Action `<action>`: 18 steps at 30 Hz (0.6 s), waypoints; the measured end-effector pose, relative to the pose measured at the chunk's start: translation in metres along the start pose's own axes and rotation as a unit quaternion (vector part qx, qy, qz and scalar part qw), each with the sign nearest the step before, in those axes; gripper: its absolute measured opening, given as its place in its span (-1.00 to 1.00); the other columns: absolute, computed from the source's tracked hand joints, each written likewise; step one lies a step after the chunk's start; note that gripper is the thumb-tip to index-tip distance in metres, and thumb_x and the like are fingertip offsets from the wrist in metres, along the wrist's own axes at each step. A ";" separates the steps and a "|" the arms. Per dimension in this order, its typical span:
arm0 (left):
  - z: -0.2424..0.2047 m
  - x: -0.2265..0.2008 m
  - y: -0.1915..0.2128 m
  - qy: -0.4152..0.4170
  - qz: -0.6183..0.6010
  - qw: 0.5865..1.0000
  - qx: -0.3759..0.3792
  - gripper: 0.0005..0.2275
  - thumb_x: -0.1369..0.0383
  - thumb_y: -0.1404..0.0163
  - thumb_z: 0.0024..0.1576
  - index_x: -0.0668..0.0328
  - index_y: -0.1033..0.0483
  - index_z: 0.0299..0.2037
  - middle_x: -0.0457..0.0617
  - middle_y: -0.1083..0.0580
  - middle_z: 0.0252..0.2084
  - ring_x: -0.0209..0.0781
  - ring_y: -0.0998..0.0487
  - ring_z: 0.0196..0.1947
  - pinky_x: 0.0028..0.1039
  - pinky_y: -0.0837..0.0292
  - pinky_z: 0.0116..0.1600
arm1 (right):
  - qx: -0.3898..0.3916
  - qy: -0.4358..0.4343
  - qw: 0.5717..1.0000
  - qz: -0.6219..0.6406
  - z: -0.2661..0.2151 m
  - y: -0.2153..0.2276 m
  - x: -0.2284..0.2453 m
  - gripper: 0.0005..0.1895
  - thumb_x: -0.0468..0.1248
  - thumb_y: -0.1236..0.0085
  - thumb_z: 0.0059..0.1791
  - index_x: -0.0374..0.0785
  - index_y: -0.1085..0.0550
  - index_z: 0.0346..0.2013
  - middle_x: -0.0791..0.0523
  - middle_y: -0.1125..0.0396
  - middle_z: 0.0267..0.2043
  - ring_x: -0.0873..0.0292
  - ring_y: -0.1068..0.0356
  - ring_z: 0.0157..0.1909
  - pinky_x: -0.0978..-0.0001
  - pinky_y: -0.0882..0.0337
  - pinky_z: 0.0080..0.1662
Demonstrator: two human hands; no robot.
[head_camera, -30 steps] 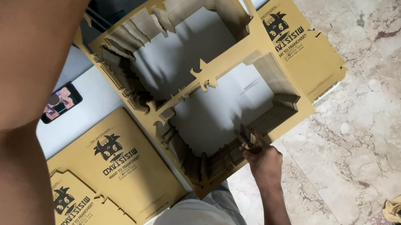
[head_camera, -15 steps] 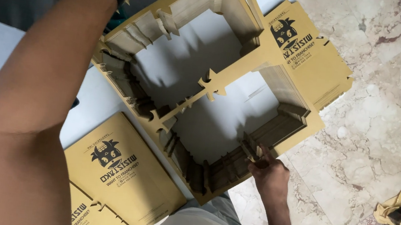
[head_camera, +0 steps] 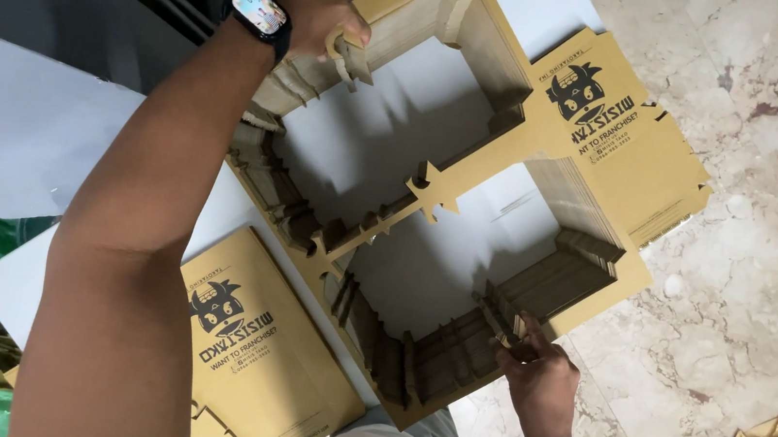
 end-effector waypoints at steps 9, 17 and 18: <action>0.021 0.019 -0.039 -0.050 0.066 0.995 -0.058 -0.33 0.25 -0.26 -0.01 -0.44 -0.35 0.37 0.10 -0.22 0.35 0.25 -0.53 0.01 0.01 -0.50 -0.08 | -0.064 0.070 0.995 -0.007 -0.002 0.000 -0.003 -0.36 -0.08 -0.51 -0.24 -0.05 -0.58 0.12 0.21 -0.59 -0.30 0.35 -0.57 -0.34 0.42 -0.59 -0.26; 0.030 0.021 -0.047 -0.059 0.042 0.991 -0.115 -0.40 0.38 -0.36 -0.07 -0.17 -0.51 0.24 0.10 -0.40 0.16 0.25 -0.56 -0.07 0.00 -0.53 -0.13 | 0.055 -0.008 0.998 -0.037 0.004 0.003 0.005 -0.21 -0.11 -0.49 -0.21 0.02 -0.34 0.26 -0.01 -0.54 -0.15 -0.11 -0.58 -0.20 -0.02 -0.65 -0.12; 0.032 0.020 -0.047 -0.058 0.043 0.991 -0.109 -0.41 0.37 -0.37 -0.08 -0.16 -0.51 0.22 0.09 -0.38 0.20 0.23 -0.55 -0.04 -0.01 -0.51 -0.12 | 0.054 -0.021 0.997 -0.055 0.006 0.003 0.002 -0.20 -0.06 -0.49 -0.23 0.03 -0.38 0.28 0.00 -0.55 -0.13 -0.13 -0.58 -0.18 -0.03 -0.61 -0.04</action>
Point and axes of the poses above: each hand's wrist, its own z-axis towards the middle knuckle, its own y-axis out of the back of the hand, x = y × z, the point moved 4 cm from there along z, towards the middle knuckle
